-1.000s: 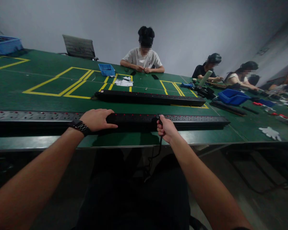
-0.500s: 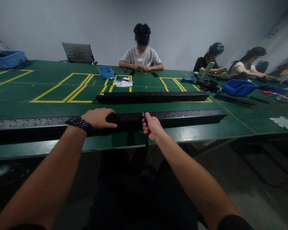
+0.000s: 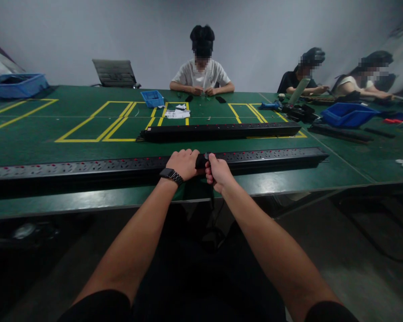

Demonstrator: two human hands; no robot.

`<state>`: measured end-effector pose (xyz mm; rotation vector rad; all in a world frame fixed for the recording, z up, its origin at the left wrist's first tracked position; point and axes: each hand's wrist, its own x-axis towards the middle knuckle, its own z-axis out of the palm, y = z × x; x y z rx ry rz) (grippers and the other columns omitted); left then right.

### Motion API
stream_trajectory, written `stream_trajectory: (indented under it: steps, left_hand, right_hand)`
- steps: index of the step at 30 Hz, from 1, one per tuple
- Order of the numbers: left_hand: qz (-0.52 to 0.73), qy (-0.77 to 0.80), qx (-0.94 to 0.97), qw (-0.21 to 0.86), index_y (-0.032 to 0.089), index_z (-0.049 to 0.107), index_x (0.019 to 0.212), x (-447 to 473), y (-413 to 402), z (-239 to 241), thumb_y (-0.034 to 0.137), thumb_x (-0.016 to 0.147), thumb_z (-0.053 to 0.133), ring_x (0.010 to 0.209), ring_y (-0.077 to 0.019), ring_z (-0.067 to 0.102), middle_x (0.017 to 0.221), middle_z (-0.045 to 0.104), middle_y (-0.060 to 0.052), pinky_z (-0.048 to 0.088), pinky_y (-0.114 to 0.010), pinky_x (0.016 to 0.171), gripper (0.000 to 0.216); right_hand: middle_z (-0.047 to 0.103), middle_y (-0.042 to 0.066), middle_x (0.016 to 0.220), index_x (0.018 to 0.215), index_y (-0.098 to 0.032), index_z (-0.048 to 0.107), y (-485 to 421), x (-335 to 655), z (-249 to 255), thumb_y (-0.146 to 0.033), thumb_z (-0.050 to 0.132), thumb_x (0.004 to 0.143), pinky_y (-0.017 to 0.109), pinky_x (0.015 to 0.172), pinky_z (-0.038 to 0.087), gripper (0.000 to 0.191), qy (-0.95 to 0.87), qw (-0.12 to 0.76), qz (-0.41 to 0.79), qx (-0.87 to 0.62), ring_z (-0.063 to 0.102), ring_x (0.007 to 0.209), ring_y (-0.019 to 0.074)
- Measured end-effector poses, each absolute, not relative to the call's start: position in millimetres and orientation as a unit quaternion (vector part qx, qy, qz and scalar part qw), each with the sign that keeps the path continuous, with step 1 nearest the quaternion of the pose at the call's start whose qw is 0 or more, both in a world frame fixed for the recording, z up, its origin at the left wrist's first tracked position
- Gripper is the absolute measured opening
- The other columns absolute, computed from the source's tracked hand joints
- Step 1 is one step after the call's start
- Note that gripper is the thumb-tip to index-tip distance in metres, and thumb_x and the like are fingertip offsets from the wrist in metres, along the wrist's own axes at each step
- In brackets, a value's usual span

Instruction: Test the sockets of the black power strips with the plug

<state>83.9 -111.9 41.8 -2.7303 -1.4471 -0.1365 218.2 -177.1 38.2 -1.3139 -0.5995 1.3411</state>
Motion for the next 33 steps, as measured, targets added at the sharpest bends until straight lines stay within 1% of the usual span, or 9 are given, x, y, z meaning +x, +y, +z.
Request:
stream_trajectory:
  steps: [7, 12, 15, 18, 21, 25, 28, 30, 33]
  left_hand:
    - [-0.04, -0.477, -0.878, 0.018, 0.023, 0.056, 0.134, 84.6, -113.6, 43.4, 0.065, 0.087, 0.06, 0.117, -0.0368, 0.06, 0.125, 0.066, -0.017, 0.041, -0.046, 0.095, 0.063]
    - [-0.044, -0.472, -0.88, 0.024, 0.022, 0.056, 0.133, 84.3, -111.9, 42.5, 0.069, 0.086, 0.059, 0.115, -0.0373, 0.061, 0.123, 0.066, -0.017, 0.042, -0.047, 0.093, 0.066]
    - [-0.046, -0.468, -0.882, 0.025, 0.022, 0.056, 0.132, 84.7, -110.2, 42.0, 0.069, 0.085, 0.059, 0.113, -0.0376, 0.061, 0.122, 0.067, -0.017, 0.043, -0.047, 0.091, 0.067]
    - [-0.044, -0.468, -0.883, 0.023, 0.023, 0.056, 0.132, 84.7, -109.0, 42.2, 0.07, 0.084, 0.06, 0.113, -0.037, 0.062, 0.122, 0.067, -0.017, 0.043, -0.046, 0.09, 0.067]
    - [-0.042, -0.466, -0.883, 0.024, 0.023, 0.056, 0.132, 84.2, -109.2, 42.9, 0.074, 0.085, 0.058, 0.113, -0.0365, 0.062, 0.122, 0.067, -0.016, 0.043, -0.046, 0.09, 0.07]
    - [-0.04, -0.469, -0.882, 0.021, 0.024, 0.056, 0.133, 83.4, -110.4, 43.2, 0.08, 0.086, 0.053, 0.116, -0.0364, 0.061, 0.123, 0.067, -0.016, 0.042, -0.045, 0.093, 0.073]
    - [-0.046, -0.474, -0.879, 0.014, 0.025, 0.056, 0.133, 83.6, -110.2, 43.0, 0.085, 0.083, 0.05, 0.115, -0.0367, 0.061, 0.124, 0.067, -0.016, 0.042, -0.045, 0.093, 0.078]
    - [-0.05, -0.475, -0.878, 0.011, 0.025, 0.057, 0.131, 83.9, -109.8, 42.8, 0.087, 0.081, 0.05, 0.113, -0.0366, 0.062, 0.123, 0.068, -0.015, 0.042, -0.045, 0.092, 0.081]
    - [-0.058, -0.472, -0.88, 0.015, 0.025, 0.06, 0.126, 84.0, -110.1, 42.2, 0.089, 0.079, 0.05, 0.11, -0.0363, 0.063, 0.119, 0.069, -0.015, 0.043, -0.045, 0.089, 0.08]
  right_hand:
    - [0.041, -0.008, 0.044, 0.073, -0.021, 0.049, -176.8, 217.5, 38.9, -0.05, 0.047, 0.107, 0.017, 0.031, 0.021, 0.045, -0.257, 0.554, 0.571, -0.549, 0.03, 0.029, 0.005]
    - [0.039, -0.009, 0.043, 0.074, -0.021, 0.048, -178.4, 216.1, 36.7, -0.05, 0.044, 0.108, 0.016, 0.03, 0.017, 0.044, -0.259, 0.563, 0.566, -0.544, 0.028, 0.029, 0.0051]
    - [0.037, -0.01, 0.043, 0.075, -0.021, 0.048, -178.2, 216.2, 35.1, -0.052, 0.045, 0.107, 0.016, 0.03, 0.014, 0.045, -0.262, 0.563, 0.57, -0.539, 0.026, 0.029, 0.0048]
    - [0.036, -0.011, 0.043, 0.076, -0.022, 0.048, -179.0, 213.9, 35.4, -0.053, 0.044, 0.107, 0.016, 0.03, 0.014, 0.045, -0.262, 0.566, 0.569, -0.536, 0.025, 0.029, 0.0048]
    - [0.035, -0.01, 0.042, 0.075, -0.022, 0.048, -183.9, 210.6, 41.7, -0.05, 0.042, 0.108, 0.016, 0.03, 0.013, 0.044, -0.271, 0.572, 0.563, -0.531, 0.025, 0.029, 0.0046]
    - [0.039, -0.009, 0.042, 0.074, -0.021, 0.051, -196.4, 218.7, 60.6, -0.052, 0.049, 0.106, 0.016, 0.031, 0.015, 0.045, -0.328, 0.602, 0.557, -0.469, 0.028, 0.03, 0.0049]
    - [0.04, -0.009, 0.044, 0.075, -0.021, 0.051, -203.9, 238.2, 71.3, -0.054, 0.05, 0.105, 0.016, 0.031, 0.017, 0.045, -0.338, 0.637, 0.542, -0.432, 0.028, 0.03, 0.0047]
    - [0.04, -0.009, 0.044, 0.075, -0.021, 0.051, -206.0, 252.6, 71.0, -0.055, 0.049, 0.105, 0.016, 0.031, 0.018, 0.046, -0.336, 0.642, 0.528, -0.443, 0.029, 0.03, 0.0051]
    - [0.043, -0.007, 0.043, 0.073, -0.021, 0.053, -205.5, 267.1, 60.6, -0.055, 0.049, 0.105, 0.017, 0.03, 0.02, 0.047, -0.349, 0.608, 0.499, -0.509, 0.033, 0.03, 0.006]
